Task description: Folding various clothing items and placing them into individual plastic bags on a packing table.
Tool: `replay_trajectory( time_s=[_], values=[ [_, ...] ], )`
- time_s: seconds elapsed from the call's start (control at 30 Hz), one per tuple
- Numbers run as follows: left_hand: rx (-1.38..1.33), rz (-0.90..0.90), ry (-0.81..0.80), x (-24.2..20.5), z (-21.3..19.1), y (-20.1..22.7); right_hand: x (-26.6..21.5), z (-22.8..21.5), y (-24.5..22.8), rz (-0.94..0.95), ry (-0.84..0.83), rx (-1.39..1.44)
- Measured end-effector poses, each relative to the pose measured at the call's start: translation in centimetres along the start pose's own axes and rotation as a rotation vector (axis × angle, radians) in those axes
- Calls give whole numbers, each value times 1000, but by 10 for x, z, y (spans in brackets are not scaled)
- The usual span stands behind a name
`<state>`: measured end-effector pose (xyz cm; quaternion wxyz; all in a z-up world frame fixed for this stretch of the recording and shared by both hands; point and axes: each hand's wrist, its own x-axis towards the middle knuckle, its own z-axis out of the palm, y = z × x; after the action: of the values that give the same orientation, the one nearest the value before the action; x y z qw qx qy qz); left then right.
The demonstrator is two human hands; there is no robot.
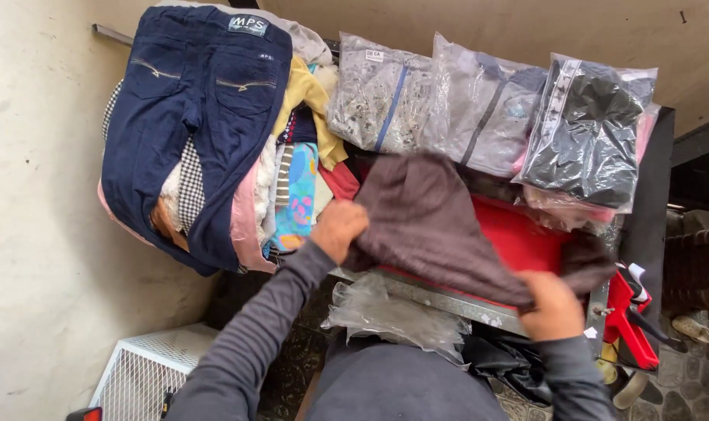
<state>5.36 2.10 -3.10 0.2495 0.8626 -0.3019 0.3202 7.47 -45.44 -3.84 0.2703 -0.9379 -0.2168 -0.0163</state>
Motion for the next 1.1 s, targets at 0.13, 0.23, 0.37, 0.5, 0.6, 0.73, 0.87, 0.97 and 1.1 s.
replay_trajectory(
  time_s=[0.13,0.23,0.37,0.5,0.6,0.73,0.87,0.97,1.1],
  values=[
    [-125,-533,-612,-113,41,10,-37,77,18,267,-657,80],
    [-286,-952,-605,-115,46,15,-22,112,31,460,-498,161],
    [-69,-1143,-252,-142,122,-47,28,173,98,369,101,71],
    [-180,-1429,-341,-110,148,-61,71,210,101,384,-130,-78],
    [-203,-1500,-539,-71,132,-46,74,219,87,544,17,441],
    [-619,-1476,-491,-45,116,-17,46,190,54,478,128,992],
    [-646,-1423,-535,-54,130,-13,33,154,21,585,-165,620],
    [-661,-1381,-500,-76,164,-19,18,146,50,633,-120,223],
    [-715,-1473,-412,-86,179,-35,11,125,69,501,96,489]
  ],
)
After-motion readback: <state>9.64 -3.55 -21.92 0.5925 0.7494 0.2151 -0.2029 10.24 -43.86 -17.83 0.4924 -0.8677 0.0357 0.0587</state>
